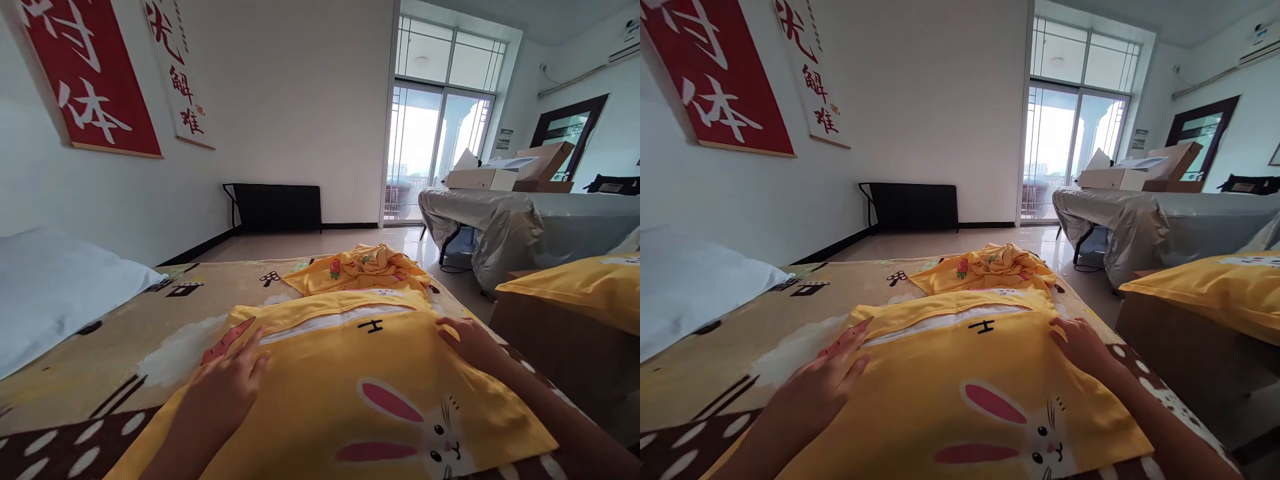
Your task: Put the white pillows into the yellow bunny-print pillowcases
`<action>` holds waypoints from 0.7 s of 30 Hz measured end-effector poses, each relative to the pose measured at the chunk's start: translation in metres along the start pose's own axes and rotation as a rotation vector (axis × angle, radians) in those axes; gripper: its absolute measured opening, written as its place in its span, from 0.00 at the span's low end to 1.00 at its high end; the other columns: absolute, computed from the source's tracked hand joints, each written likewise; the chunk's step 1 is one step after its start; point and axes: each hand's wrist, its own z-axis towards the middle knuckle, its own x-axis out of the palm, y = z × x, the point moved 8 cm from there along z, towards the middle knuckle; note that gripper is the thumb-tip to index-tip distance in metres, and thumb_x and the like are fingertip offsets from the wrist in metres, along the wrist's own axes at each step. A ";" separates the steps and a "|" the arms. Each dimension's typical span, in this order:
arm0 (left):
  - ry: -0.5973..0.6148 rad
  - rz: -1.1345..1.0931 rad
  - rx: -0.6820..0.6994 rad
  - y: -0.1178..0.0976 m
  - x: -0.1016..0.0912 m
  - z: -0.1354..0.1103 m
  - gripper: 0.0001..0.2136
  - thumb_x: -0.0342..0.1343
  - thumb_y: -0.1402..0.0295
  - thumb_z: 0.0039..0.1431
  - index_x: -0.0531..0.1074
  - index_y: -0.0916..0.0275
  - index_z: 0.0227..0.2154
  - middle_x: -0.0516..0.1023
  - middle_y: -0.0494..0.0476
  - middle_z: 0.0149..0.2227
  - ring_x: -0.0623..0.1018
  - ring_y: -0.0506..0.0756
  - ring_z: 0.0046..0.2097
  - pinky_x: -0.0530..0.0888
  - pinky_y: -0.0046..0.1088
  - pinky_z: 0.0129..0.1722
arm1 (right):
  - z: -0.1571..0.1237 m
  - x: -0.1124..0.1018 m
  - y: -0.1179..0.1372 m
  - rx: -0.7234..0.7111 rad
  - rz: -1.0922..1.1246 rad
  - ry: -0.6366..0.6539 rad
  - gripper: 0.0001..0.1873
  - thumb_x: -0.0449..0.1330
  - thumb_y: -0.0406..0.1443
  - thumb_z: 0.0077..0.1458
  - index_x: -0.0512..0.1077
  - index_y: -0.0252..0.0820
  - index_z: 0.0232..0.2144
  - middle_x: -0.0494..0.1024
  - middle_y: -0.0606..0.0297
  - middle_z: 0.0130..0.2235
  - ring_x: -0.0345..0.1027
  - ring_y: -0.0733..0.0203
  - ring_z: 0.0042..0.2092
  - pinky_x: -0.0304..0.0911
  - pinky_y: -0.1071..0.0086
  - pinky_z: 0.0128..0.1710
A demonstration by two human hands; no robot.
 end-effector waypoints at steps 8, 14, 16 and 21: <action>0.312 -0.305 0.294 -0.123 0.078 0.099 0.28 0.35 0.55 0.62 0.58 0.64 0.61 0.59 0.60 0.63 0.60 0.60 0.63 0.55 0.39 0.62 | 0.119 0.039 0.139 -0.210 0.147 0.019 0.22 0.47 0.45 0.62 0.66 0.44 0.54 0.70 0.58 0.56 0.61 0.53 0.58 0.53 0.57 0.57; 0.405 -0.283 0.220 -0.040 0.140 0.101 0.29 0.31 0.54 0.63 0.56 0.63 0.62 0.54 0.56 0.65 0.53 0.57 0.66 0.50 0.44 0.65 | 0.112 0.103 0.120 -0.193 0.252 0.294 0.29 0.40 0.50 0.63 0.60 0.46 0.60 0.61 0.64 0.62 0.50 0.58 0.64 0.46 0.61 0.62; 0.394 -0.207 0.181 -0.017 0.142 0.098 0.28 0.31 0.54 0.63 0.55 0.61 0.62 0.53 0.56 0.65 0.52 0.57 0.66 0.48 0.46 0.65 | 0.109 0.102 0.104 -0.140 0.249 0.273 0.30 0.40 0.51 0.62 0.60 0.47 0.60 0.61 0.65 0.62 0.50 0.58 0.64 0.45 0.61 0.62; 0.390 0.016 0.037 0.057 0.143 0.102 0.27 0.35 0.58 0.61 0.55 0.58 0.62 0.48 0.52 0.66 0.49 0.60 0.67 0.49 0.51 0.63 | 0.113 0.111 0.038 0.053 0.240 0.334 0.32 0.37 0.52 0.61 0.61 0.48 0.59 0.59 0.66 0.63 0.46 0.56 0.65 0.42 0.56 0.63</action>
